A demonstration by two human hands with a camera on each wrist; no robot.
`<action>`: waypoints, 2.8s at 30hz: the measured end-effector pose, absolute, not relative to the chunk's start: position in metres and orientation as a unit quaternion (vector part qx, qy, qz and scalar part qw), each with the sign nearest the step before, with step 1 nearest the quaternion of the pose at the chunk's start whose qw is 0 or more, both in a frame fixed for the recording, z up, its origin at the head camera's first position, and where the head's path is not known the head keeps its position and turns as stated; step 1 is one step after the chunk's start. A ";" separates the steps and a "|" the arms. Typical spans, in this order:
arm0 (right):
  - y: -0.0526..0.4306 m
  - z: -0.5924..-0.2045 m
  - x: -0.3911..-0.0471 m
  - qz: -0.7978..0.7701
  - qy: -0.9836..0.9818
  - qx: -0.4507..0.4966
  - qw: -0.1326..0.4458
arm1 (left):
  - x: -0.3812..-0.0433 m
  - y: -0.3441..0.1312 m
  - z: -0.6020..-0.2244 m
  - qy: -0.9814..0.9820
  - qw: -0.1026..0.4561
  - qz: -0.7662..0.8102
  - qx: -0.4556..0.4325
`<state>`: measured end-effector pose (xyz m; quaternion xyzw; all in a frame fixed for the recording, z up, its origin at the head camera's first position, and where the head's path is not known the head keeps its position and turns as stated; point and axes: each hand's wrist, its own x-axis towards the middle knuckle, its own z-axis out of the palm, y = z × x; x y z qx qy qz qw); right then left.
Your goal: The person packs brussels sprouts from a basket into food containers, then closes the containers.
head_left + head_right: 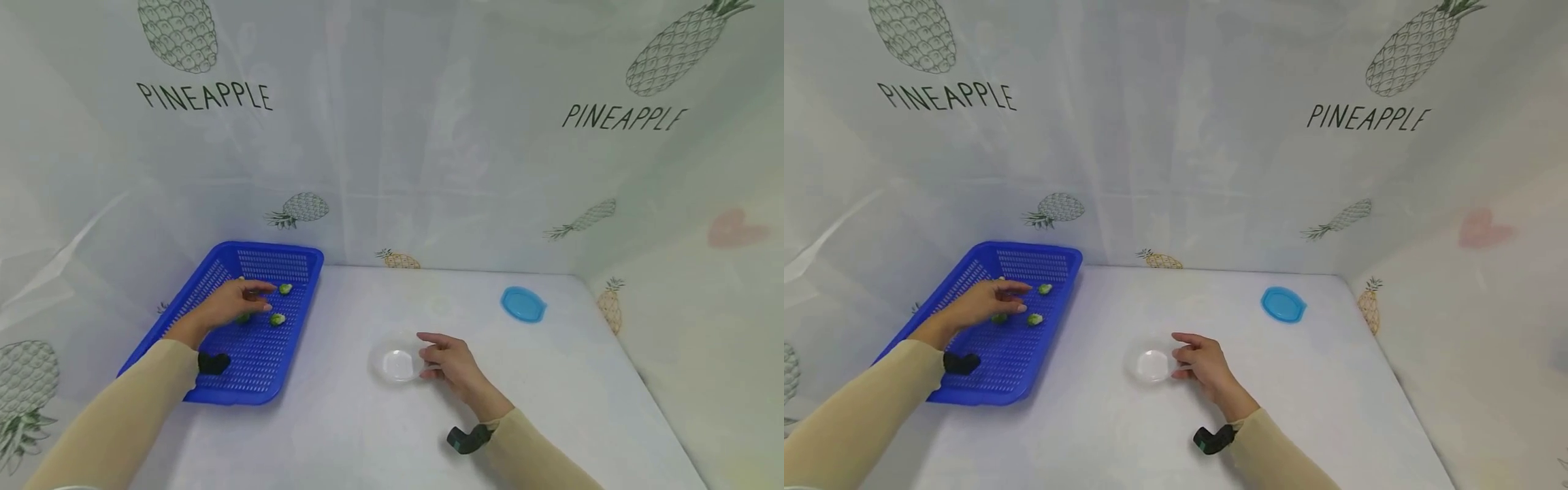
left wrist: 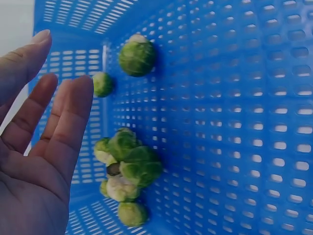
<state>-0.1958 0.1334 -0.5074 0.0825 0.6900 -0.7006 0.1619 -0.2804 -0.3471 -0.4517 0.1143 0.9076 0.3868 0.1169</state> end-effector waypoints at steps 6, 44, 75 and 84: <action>0.132 -0.507 -0.196 -0.701 0.690 0.085 0.160 | -0.279 -0.348 -0.458 0.910 0.131 0.376 0.114; 0.130 -0.510 -0.194 -0.696 0.697 0.079 0.154 | -0.296 -0.334 -0.490 0.903 0.171 0.371 0.134; 0.134 -0.510 -0.190 -0.698 0.695 0.079 0.153 | -0.268 -0.343 -0.440 0.869 0.094 0.480 0.072; 0.134 -0.511 -0.190 -0.697 0.695 0.079 0.156 | -0.251 -0.338 -0.429 0.842 0.081 0.529 0.070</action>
